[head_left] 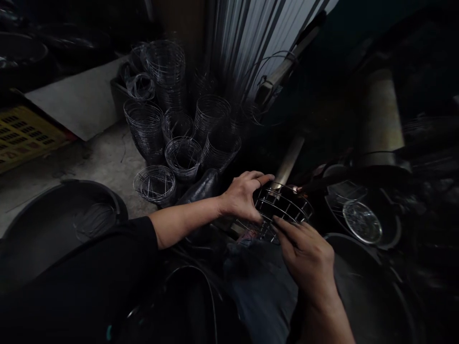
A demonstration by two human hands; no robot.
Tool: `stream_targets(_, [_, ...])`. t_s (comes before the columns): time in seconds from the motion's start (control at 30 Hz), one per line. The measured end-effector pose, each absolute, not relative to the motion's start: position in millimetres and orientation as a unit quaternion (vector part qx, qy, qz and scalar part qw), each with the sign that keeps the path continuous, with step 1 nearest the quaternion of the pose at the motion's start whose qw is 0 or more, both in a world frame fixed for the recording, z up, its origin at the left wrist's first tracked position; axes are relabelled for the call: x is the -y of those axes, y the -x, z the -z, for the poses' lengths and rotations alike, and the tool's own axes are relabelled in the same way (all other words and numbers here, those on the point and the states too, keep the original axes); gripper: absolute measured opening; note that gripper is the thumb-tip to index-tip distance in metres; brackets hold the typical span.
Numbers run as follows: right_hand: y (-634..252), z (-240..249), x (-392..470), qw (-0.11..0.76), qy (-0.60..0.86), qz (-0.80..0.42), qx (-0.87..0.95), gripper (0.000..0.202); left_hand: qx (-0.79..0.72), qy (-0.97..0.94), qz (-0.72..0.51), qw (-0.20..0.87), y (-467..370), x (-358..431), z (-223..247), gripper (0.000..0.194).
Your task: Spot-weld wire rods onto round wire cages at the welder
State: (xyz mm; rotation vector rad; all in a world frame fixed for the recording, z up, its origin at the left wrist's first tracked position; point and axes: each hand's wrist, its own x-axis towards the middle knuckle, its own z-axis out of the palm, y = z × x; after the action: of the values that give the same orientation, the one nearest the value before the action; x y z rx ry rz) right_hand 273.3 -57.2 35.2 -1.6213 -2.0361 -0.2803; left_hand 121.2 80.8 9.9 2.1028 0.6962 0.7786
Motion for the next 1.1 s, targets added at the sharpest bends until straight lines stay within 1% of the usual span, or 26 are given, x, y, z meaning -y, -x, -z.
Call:
stream_targets(0.27, [-288.6, -40.0, 37.8, 0.237, 0.613, 0.116, 0.744, 0.023, -0.295, -0.814, -0.291, 0.407, -138.4, -97.6, -11.6, 0.1])
stream_targets(0.47, [-291.8, -37.7, 36.9, 0.262, 0.632, 0.092, 0.723, 0.022, -0.295, -0.812, -0.29, 0.411, -142.0, -101.4, -8.3, 0.102])
stream_targets(0.63, [-295.0, -38.4, 29.4, 0.247, 0.653, 0.089, 0.711, 0.026, -0.302, -0.81, -0.284, 0.416, -147.4, -108.1, -10.6, 0.1])
stream_targets(0.73, [-301.3, -37.7, 19.0, 0.263, 0.671, 0.088, 0.688, 0.027, -0.321, -0.804, -0.286, 0.411, -154.5, -114.1, -10.4, 0.099])
stream_targets(0.83, [-304.6, -36.7, 15.1, 0.271, 0.673, 0.08, 0.683, 0.026, -0.328, -0.799, -0.288, 0.414, -158.6, -116.9, -10.0, 0.093])
stream_targets(0.9, [-303.6, -36.1, 19.4, 0.292, 0.678, 0.076, 0.67, 0.025, -0.329, -0.799, -0.282, 0.417, -159.7, -117.6, -11.0, 0.092])
stream_targets(1.03, [-300.1, -34.5, 35.6, 0.412, 0.726, 0.088, 0.543, 0.029, -0.348, -0.801, -0.265, 0.408, -164.8, -123.0, -16.8, 0.095])
stream_targets(1.1, [-301.1, -32.9, 40.7, 0.459, 0.746, 0.087, 0.475, 0.033, -0.36, -0.799, -0.254, 0.409, -168.8, -127.0, -20.0, 0.098])
